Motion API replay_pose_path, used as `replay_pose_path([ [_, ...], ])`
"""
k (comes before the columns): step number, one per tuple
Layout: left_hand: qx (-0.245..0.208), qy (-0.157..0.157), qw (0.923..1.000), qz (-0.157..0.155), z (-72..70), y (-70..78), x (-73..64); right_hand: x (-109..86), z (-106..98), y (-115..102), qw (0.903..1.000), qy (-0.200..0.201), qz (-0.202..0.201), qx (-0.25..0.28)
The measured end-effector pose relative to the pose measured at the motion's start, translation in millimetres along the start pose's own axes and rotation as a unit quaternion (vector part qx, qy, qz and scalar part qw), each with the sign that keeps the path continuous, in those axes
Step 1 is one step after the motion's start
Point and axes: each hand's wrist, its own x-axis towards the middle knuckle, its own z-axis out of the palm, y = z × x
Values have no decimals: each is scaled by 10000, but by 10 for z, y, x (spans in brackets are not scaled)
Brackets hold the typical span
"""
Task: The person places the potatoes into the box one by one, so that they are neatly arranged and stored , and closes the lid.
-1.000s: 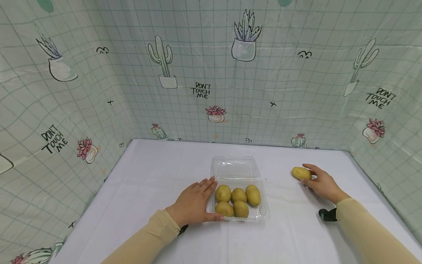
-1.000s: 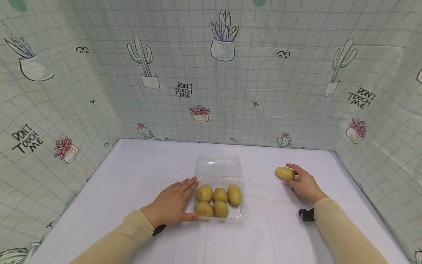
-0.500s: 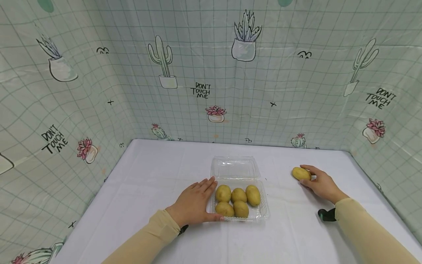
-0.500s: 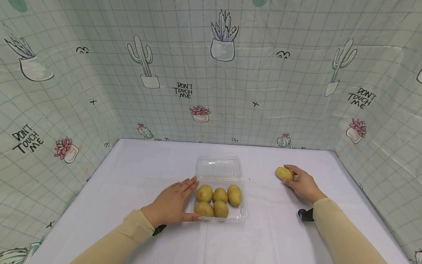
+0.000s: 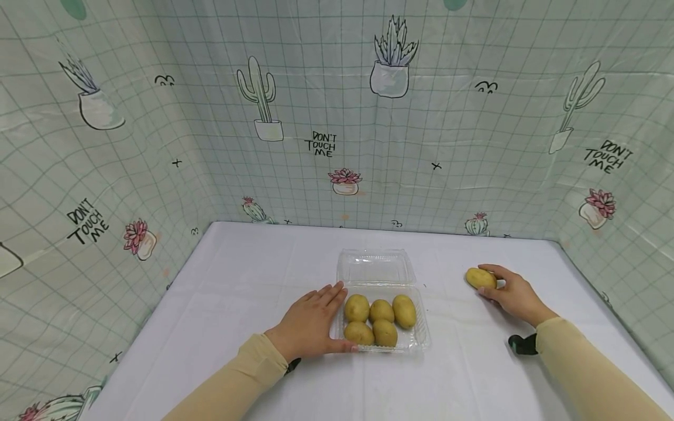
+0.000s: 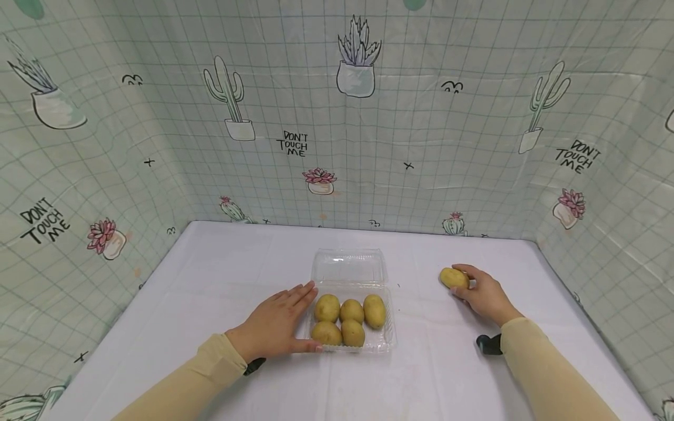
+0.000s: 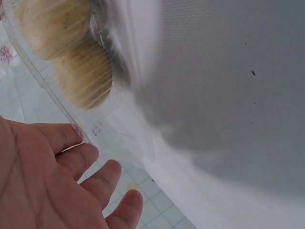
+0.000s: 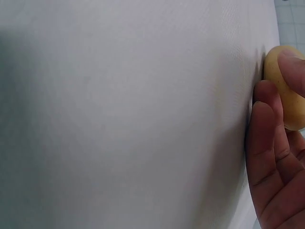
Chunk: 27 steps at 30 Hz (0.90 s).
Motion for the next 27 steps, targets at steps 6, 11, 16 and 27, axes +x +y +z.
replay_pose_path([
  [6, -26, -15, 10000, -6, 4, -2, 9, -17, 2, -15, 9999, -39, 45, 91],
  [11, -20, -56, 10000, -27, 5, -3, 11, -22, 3, -41, 9999, -34, 1, 167],
  [16, -21, -61, 10000, -28, -2, 1, 7, -30, -1, -92, 9995, -19, -94, 301],
  [27, -56, -70, 10000, -23, -13, 5, 1, -71, 14, -244, 9972, 90, -692, 282],
])
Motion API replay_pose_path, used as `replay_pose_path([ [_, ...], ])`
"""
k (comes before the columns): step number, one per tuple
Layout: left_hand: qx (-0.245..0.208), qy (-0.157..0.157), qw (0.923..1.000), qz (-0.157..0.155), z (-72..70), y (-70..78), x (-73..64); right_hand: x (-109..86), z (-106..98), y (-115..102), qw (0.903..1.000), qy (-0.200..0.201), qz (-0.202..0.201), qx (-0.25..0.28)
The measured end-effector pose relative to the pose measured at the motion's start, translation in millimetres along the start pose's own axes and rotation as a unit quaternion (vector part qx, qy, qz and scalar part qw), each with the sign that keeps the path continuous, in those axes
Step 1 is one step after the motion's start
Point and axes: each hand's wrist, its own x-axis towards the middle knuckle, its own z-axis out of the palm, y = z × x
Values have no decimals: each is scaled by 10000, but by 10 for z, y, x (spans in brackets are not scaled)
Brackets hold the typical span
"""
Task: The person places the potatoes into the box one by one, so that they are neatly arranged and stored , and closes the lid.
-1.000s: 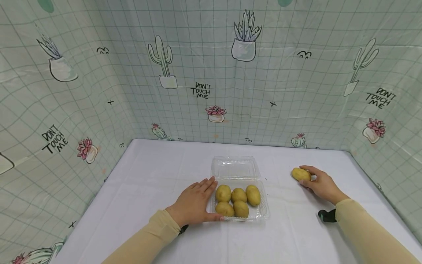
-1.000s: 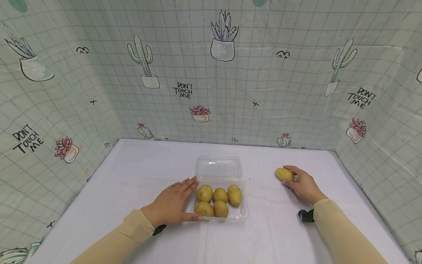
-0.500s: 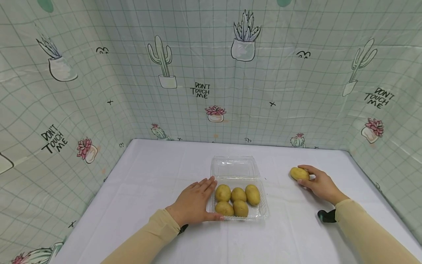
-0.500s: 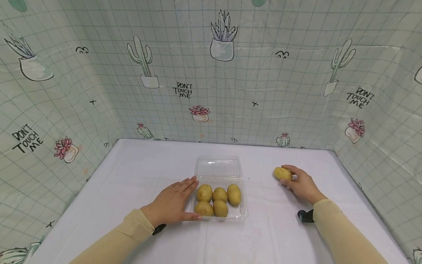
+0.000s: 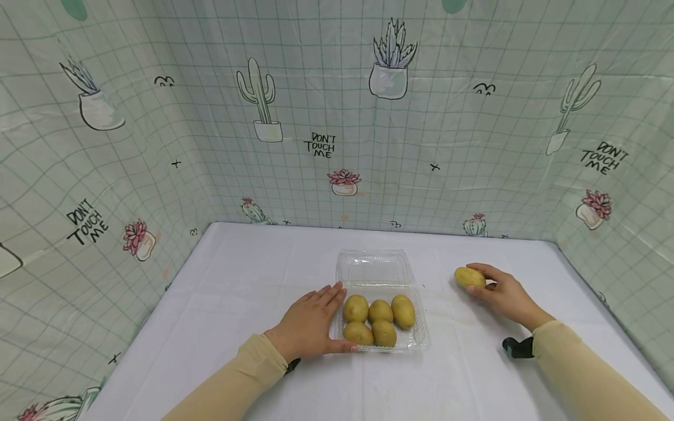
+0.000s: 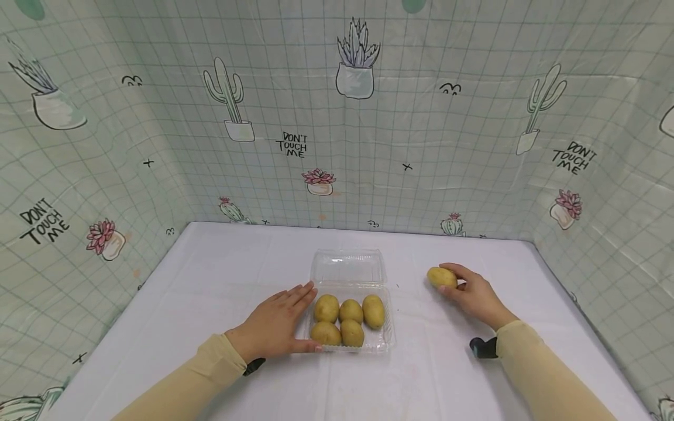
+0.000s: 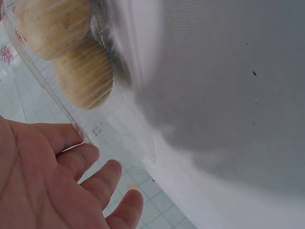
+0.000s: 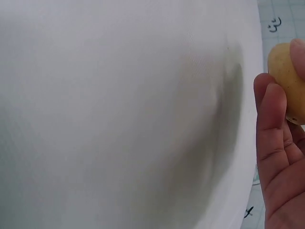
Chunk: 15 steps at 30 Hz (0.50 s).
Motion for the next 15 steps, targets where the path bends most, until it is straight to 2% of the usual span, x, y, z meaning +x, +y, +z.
replay_pose_path([
  [7, -28, 5, 10000, -3, 4, -3, 2, -15, 39, -170, 9989, -103, -104, 436],
  [15, -43, -16, 10000, -28, 1, 0, 1, -51, 128, -408, 9948, -412, -168, 918],
])
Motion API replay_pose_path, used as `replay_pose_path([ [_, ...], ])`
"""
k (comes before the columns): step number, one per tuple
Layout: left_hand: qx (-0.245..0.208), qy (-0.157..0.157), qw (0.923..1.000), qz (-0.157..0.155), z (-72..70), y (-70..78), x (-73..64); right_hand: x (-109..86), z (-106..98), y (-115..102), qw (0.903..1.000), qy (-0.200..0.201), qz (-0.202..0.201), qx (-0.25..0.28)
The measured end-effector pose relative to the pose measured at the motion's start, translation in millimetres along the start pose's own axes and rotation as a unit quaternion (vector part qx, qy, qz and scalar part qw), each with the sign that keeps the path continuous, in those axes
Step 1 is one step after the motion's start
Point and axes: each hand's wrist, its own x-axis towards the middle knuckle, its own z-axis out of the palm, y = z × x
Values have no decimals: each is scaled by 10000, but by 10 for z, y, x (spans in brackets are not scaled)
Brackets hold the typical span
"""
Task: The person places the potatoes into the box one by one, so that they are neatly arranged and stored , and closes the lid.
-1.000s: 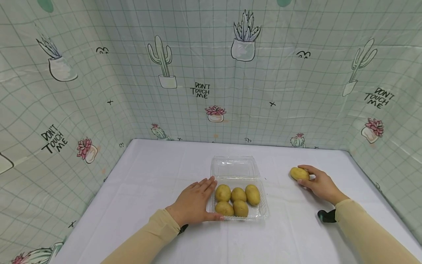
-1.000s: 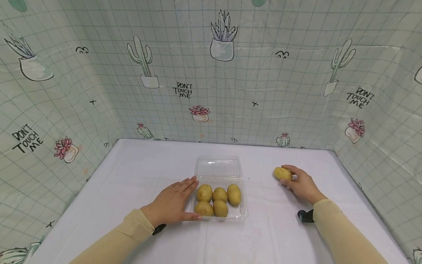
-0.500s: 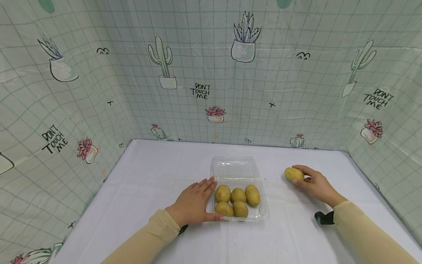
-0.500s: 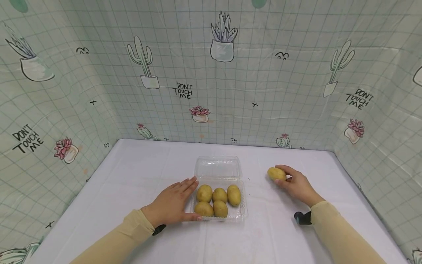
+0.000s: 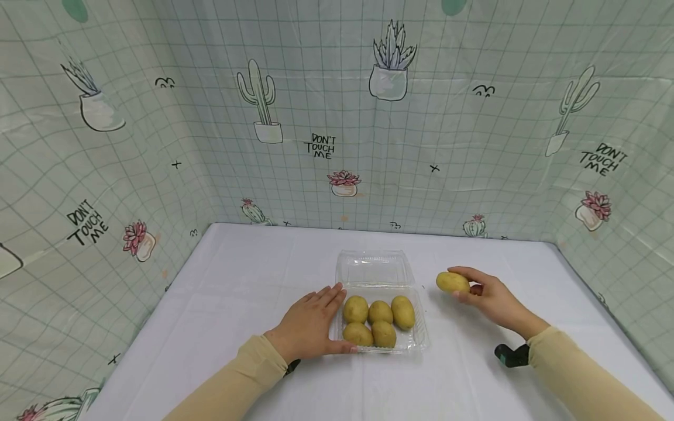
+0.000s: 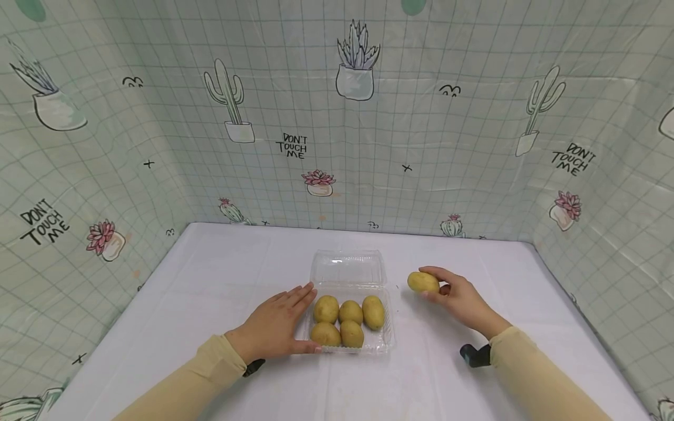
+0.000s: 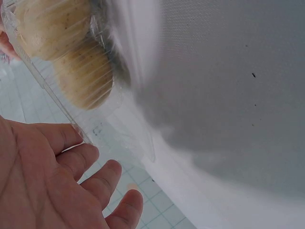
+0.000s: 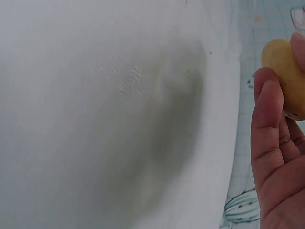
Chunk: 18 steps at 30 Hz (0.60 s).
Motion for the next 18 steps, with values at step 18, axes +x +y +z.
replay_pose_path([
  [18, 13, 55, 10000, 31, 24, -7, 2, -55, 322, -430, 9944, -701, -783, 122],
])
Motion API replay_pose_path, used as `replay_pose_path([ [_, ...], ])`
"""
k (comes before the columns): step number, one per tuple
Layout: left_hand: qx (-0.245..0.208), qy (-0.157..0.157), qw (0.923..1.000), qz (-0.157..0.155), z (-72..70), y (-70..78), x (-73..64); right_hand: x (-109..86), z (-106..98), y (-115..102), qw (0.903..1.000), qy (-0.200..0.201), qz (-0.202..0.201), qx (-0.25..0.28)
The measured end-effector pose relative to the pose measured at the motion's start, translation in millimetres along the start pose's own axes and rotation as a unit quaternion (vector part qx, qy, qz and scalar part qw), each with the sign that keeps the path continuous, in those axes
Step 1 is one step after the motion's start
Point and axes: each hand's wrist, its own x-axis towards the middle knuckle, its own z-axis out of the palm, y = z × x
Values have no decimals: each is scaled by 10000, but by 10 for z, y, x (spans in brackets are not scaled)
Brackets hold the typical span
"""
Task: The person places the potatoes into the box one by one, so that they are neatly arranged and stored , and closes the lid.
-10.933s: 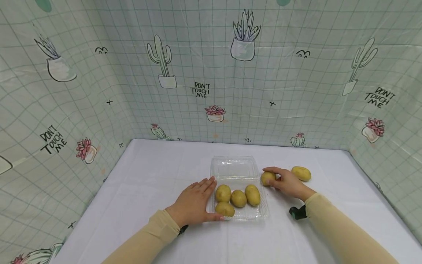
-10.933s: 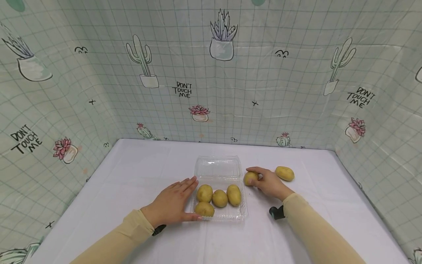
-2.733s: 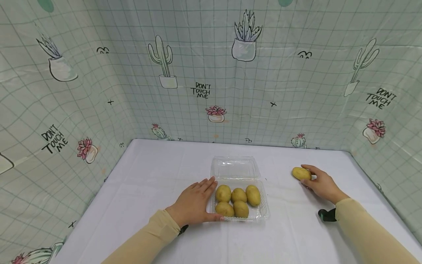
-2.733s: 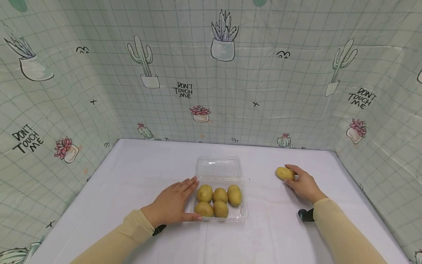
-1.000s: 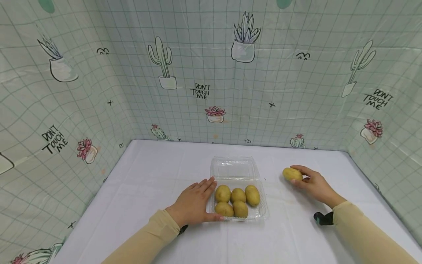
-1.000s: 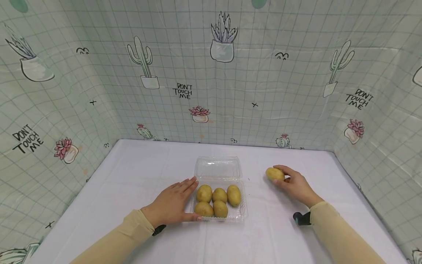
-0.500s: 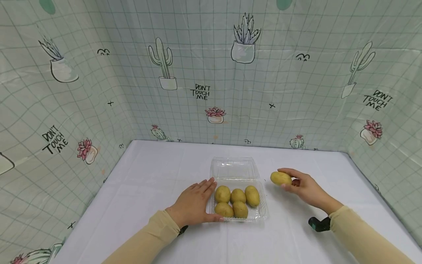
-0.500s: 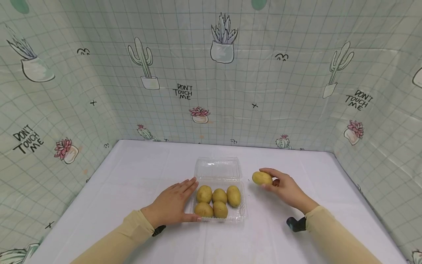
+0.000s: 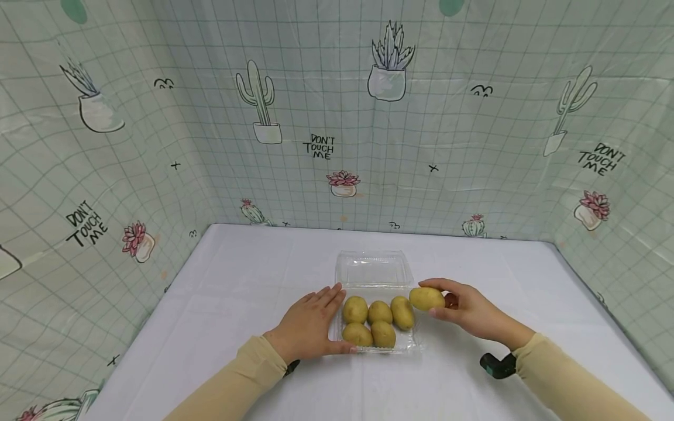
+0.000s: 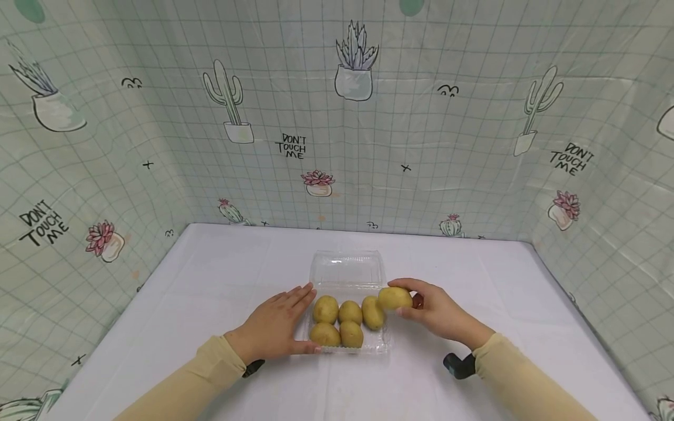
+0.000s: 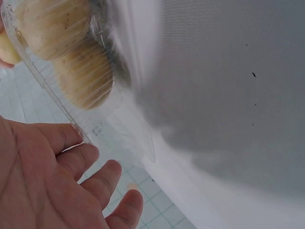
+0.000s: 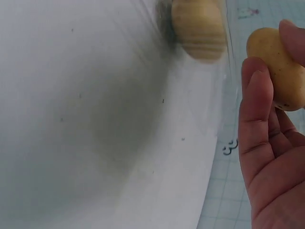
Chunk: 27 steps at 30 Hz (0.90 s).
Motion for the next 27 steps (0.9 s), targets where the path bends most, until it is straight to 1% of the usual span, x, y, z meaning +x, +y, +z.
replay_pose_path([
  [4, 6, 8, 10000, 20, 7, -8, 2, 5, 66, -54, 9996, -257, -99, -111],
  [8, 12, 37, 10000, 41, 14, -14, 4, 3, 120, -104, 9989, -431, -175, -86],
  [13, 2, 47, 10000, 37, 9, -10, 1, 1, 169, -135, 9985, -528, -159, -59],
  [18, -35, -6, 10000, 0, 2, 1, 0, 0, 201, -138, 9977, -581, -294, -207],
  [22, -19, -56, 10000, -39, 1, 3, -2, 0, 214, -143, 9966, -697, -380, -230],
  [27, 2, 9, 10000, -18, 2, 6, -1, -3, 224, -146, 9960, -783, -367, -210],
])
